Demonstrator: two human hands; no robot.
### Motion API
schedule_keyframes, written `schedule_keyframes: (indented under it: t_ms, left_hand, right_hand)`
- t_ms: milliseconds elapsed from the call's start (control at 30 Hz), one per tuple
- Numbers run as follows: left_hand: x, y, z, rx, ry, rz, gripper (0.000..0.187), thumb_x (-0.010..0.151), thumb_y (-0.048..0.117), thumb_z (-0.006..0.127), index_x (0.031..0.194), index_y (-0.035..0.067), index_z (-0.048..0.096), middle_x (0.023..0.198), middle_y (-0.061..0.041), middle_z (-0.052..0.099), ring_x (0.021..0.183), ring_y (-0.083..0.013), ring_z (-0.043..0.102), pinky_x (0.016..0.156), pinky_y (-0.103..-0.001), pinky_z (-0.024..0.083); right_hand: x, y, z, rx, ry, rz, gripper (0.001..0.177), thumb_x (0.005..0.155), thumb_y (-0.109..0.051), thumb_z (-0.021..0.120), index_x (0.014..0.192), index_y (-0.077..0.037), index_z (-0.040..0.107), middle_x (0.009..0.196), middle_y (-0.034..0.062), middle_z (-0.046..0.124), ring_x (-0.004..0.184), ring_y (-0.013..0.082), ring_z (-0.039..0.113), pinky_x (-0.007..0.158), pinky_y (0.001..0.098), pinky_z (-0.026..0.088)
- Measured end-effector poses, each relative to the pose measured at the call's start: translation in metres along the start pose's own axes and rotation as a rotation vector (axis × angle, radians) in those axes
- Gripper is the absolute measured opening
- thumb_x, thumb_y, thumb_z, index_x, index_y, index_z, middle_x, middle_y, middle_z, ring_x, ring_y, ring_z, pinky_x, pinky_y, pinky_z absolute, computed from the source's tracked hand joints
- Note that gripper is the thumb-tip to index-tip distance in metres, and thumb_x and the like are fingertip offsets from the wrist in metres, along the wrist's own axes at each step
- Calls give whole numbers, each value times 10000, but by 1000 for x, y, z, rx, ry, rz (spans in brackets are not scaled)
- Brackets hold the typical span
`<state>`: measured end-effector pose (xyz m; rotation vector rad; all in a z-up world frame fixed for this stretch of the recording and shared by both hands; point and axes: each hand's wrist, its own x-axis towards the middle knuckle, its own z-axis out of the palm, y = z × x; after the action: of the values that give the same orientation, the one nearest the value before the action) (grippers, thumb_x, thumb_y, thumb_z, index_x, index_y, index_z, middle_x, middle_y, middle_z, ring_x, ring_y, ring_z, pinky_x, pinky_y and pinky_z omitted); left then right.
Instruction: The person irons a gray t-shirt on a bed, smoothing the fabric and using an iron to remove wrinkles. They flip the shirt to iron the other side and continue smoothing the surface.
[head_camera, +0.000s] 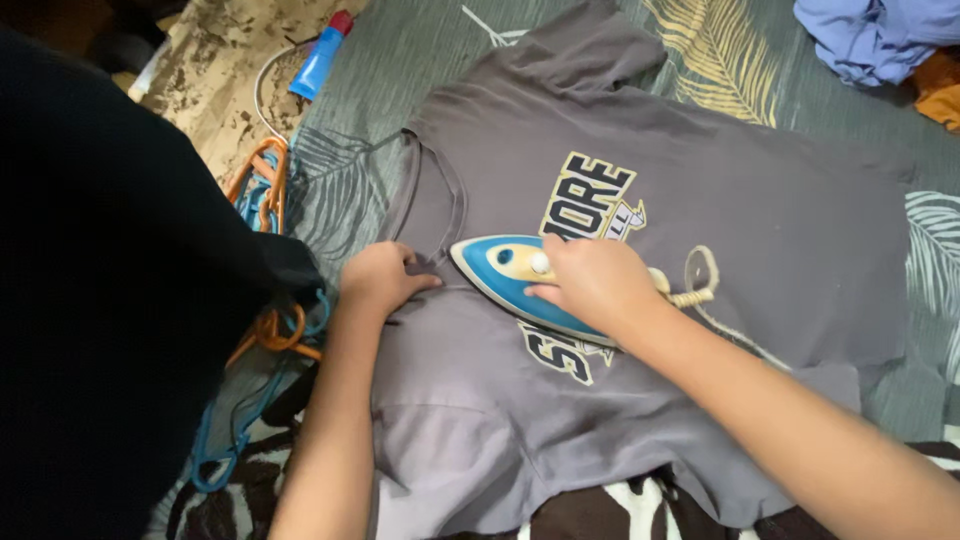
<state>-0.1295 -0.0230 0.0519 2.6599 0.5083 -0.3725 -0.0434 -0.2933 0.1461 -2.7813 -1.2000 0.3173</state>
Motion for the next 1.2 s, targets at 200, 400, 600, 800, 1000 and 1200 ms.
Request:
schedule_keyframes:
  t_ms: [200,400,600,800,1000,1200]
  left_hand:
    - [6,-10,13,-32,-5,-20,375,819,458,774,994,127,773,964,-120,754,933,-345,707,803,-473,551]
    - [6,-13,17,-98,29,-32,378,795,375,783,1045,93,766,1008,-156,749,970,-361,699,849,-470,546]
    - [6,-10,9,-68,-47,-122,493,673,309,852,1098,73,770,1059,-176,743,996,-345,715,887,-438,563]
    - [8,-15,12,-141,-29,-135,459,664,275,869,1058,58,777,986,-194,757,932,-348,734,854,-433,575]
    - [15,-33,26,-241,13,-68,448,663,259,906,1013,22,757,960,-181,751,890,-327,740,816,-410,575]
    - [13,-41,30,-262,76,-14,359,698,239,871,967,24,771,910,-159,747,842,-309,718,771,-409,559]
  right_hand:
    - [-37,-2,2,-28,-7,30,544,792,-520,776,913,-23,592,714,163,702,689,376,712,602,483,562]
    - [-11,-21,6,10,26,73,545,793,-500,799,921,-7,604,692,170,699,689,371,717,607,468,564]
    - [39,-47,11,61,131,55,517,770,-468,833,889,-12,621,719,176,708,710,375,721,625,463,568]
    - [41,-42,13,62,150,-44,498,762,-464,834,899,-28,637,735,175,713,727,384,717,639,474,563]
    - [-9,-11,4,42,49,-136,481,761,-462,814,928,-47,636,699,159,695,695,382,706,608,488,556]
    - [-38,3,3,-2,-18,-78,506,774,-488,794,924,-38,618,694,157,693,669,384,703,596,486,560]
